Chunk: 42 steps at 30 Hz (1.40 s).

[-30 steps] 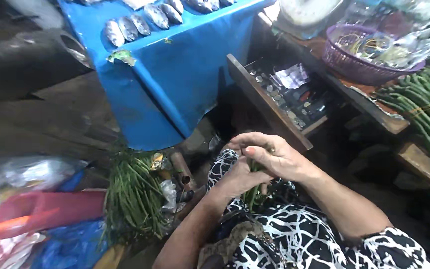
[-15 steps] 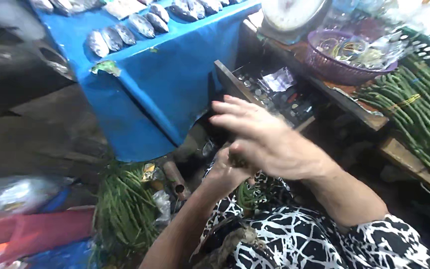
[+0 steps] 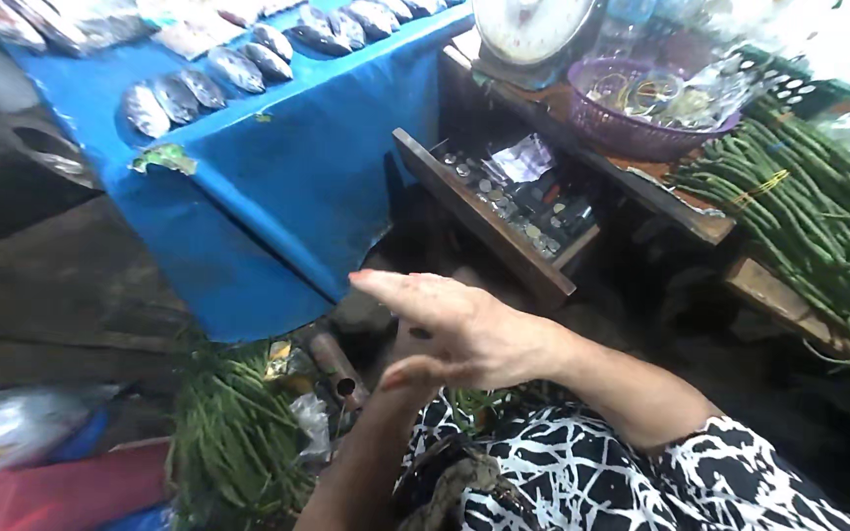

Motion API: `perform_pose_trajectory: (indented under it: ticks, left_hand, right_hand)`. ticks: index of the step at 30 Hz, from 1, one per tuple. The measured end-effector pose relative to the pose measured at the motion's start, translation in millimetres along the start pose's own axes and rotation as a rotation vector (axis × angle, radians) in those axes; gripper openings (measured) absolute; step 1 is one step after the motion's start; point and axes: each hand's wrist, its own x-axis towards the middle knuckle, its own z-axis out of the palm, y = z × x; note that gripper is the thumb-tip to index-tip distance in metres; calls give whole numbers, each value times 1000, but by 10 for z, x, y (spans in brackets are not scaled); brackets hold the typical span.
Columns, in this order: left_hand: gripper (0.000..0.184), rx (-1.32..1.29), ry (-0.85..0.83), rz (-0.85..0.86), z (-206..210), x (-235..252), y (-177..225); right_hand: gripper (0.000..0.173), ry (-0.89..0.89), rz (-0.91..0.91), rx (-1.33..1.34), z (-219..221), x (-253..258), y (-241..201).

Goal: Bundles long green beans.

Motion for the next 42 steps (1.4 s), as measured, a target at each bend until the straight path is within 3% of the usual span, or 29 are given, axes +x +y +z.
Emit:
perform_pose_trajectory:
  ticks: [3,5,7,10,12,13,15,16,21,25,27,30,32,35,38,42]
  left_hand:
    - [13,-9,157,-71,151,172,28]
    - [17,-72,235,-52,110,233,16]
    - [9,-250,185,10,-56,274,-30]
    - [8,-452,188,97,-126,331,-84]
    - [6,-409,263,111,-106,332,-155]
    - [14,-330,305,101,-92,318,-196]
    - [40,-107,307,67,-59,281,-297]
    - [43,-46,288,36,-37,269,-355]
    - [31,24,241,-20,-66,238,-486]
    - [24,9,216,-32,-111,257,-435]
    - [21,-17,192,8,-148,289,-423]
    - [18,60,240,32,-135,307,-359]
    - [13,285,306,-19,-92,297,-268]
    - [29,659,264,-79,-41,258,-170]
    - [32,893,213,-8,-44,243,-202]
    - [28,1021,185,4,-56,249,-245]
  right_hand:
    - [63,178,117,306,-67,-9,-6]
    - [74,228,208,404,60,-125,129]
    - [84,91,335,552,248,-311,292]
    - [44,-131,632,627,350,-401,315]
    - [26,-164,745,409,310,-350,273]
    - [22,-154,759,270,294,-336,267]
    - [17,-116,740,50,284,-331,298]
    - [19,-105,737,-35,281,-326,309]
    - [37,-303,740,-252,279,-326,299]
    - [54,-427,607,-332,84,-410,306]
    - [47,-351,490,-396,-35,-476,306]
    - [33,-66,327,-394,-146,-557,185]
    - [30,89,244,-328,-222,-542,58]
    - [27,267,117,-246,-308,-499,-84]
    - [28,314,65,-326,-321,-475,-131]
    - [20,303,32,-411,-310,-474,-98]
